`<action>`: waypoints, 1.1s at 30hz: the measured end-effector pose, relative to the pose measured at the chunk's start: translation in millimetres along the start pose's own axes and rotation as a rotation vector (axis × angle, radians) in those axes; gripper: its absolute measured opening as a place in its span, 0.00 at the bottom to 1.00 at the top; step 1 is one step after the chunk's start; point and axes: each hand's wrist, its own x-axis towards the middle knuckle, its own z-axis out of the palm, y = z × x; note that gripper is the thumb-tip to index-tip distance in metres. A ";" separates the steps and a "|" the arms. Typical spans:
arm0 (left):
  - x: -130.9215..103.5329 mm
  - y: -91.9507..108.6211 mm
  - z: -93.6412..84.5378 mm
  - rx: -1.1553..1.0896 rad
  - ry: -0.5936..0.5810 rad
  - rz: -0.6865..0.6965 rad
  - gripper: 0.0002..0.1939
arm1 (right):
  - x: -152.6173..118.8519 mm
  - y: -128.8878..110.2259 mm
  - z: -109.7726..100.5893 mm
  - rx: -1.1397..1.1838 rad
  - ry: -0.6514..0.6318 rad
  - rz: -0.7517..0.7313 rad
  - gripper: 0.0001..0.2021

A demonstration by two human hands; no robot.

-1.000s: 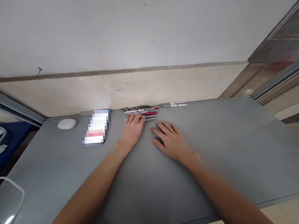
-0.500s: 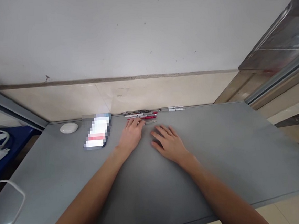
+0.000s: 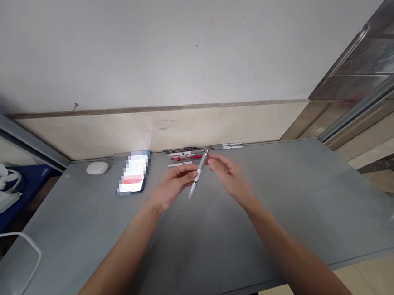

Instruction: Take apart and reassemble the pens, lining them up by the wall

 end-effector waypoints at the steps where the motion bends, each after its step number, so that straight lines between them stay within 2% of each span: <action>1: -1.4 -1.9 1.1 -0.022 -0.023 -0.018 0.13 | 0.8 -0.2 1.5 0.064 0.005 0.020 0.16; 5: -4.0 -9.3 4.7 -0.037 -0.068 -0.054 0.13 | 2.0 2.0 7.4 0.231 0.004 0.070 0.14; 11: 4.0 -18.5 8.5 0.087 -0.051 -0.041 0.14 | 10.4 17.5 14.3 0.383 0.163 0.100 0.13; 15: 12.4 -27.9 10.3 0.041 -0.087 -0.053 0.15 | 15.3 31.4 16.8 0.502 0.221 0.102 0.12; 22: 13.8 -40.7 7.8 -0.065 -0.196 -0.092 0.14 | 14.4 46.6 16.7 0.600 0.194 0.158 0.13; 29: 10.0 -37.9 8.7 -0.142 -0.259 -0.124 0.14 | 8.4 43.1 18.2 0.652 0.143 0.184 0.11; 33: 8.6 -38.7 12.1 -0.115 -0.241 -0.133 0.16 | 6.5 39.9 17.4 0.628 0.132 0.194 0.11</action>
